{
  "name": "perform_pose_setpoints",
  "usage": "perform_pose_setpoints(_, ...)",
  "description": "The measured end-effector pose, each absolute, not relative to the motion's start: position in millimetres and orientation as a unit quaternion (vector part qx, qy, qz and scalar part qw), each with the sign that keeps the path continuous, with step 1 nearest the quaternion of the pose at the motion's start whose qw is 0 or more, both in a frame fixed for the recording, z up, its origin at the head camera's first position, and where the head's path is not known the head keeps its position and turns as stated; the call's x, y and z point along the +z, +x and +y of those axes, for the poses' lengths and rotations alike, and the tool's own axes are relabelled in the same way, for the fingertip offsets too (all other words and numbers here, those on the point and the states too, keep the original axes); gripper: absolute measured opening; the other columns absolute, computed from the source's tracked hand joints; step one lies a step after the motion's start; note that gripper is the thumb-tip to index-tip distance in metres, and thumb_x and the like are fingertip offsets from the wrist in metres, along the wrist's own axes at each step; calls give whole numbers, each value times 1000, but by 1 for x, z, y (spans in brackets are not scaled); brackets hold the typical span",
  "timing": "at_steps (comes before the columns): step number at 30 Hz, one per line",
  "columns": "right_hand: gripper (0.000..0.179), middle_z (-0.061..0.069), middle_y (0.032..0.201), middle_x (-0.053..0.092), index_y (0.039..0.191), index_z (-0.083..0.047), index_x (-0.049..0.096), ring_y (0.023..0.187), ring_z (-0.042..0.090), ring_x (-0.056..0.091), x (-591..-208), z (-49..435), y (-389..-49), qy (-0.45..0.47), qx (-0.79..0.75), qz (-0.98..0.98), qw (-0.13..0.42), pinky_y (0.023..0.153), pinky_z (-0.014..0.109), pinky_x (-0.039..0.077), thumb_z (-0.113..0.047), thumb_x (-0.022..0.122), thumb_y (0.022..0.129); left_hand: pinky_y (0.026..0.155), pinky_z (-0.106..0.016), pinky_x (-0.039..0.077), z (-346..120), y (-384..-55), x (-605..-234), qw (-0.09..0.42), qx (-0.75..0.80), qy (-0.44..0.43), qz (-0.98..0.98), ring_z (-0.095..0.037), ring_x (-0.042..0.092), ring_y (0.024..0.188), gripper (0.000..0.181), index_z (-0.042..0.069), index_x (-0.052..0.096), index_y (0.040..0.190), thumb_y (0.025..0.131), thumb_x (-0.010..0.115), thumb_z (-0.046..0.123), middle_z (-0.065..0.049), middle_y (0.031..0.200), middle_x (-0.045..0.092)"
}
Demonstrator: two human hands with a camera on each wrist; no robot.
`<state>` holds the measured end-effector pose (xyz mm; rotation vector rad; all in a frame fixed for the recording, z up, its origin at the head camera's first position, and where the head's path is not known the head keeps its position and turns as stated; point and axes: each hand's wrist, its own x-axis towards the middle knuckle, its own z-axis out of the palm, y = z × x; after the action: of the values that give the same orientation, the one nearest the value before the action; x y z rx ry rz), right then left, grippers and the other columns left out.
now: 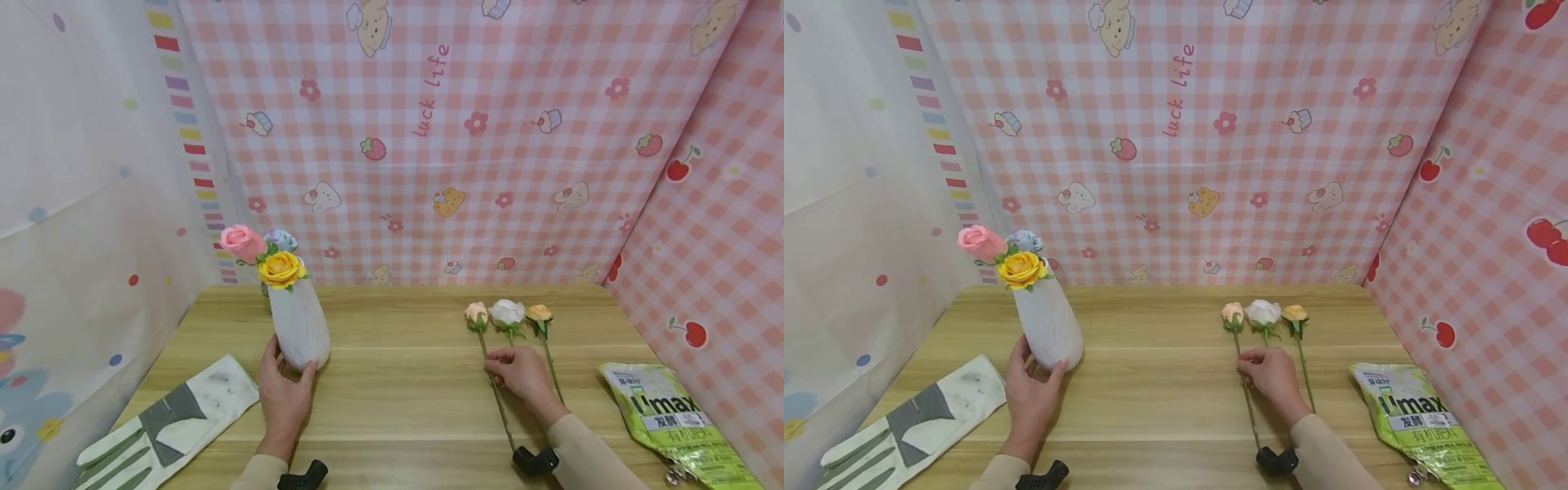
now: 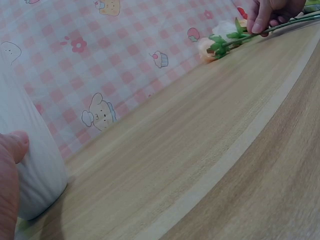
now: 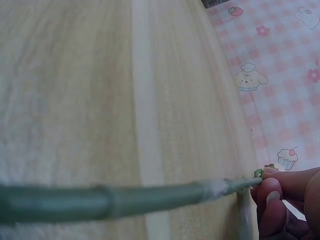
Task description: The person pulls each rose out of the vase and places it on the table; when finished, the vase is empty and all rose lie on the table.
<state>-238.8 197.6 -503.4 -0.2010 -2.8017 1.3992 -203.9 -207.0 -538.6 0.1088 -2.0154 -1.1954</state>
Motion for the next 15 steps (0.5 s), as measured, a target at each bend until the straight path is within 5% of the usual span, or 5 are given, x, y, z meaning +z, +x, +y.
perform_pose_setpoints(15,15,-1,75,70,96,-11,77,68,13,60,-480,194,-233,-21,405,-913,35,57,27,49,-21,71,87,92,-43,48,-207,-204,-539,389,-467,45,-793,-30,48,122,84,1,38,144,74,83,8,-20,135,49)
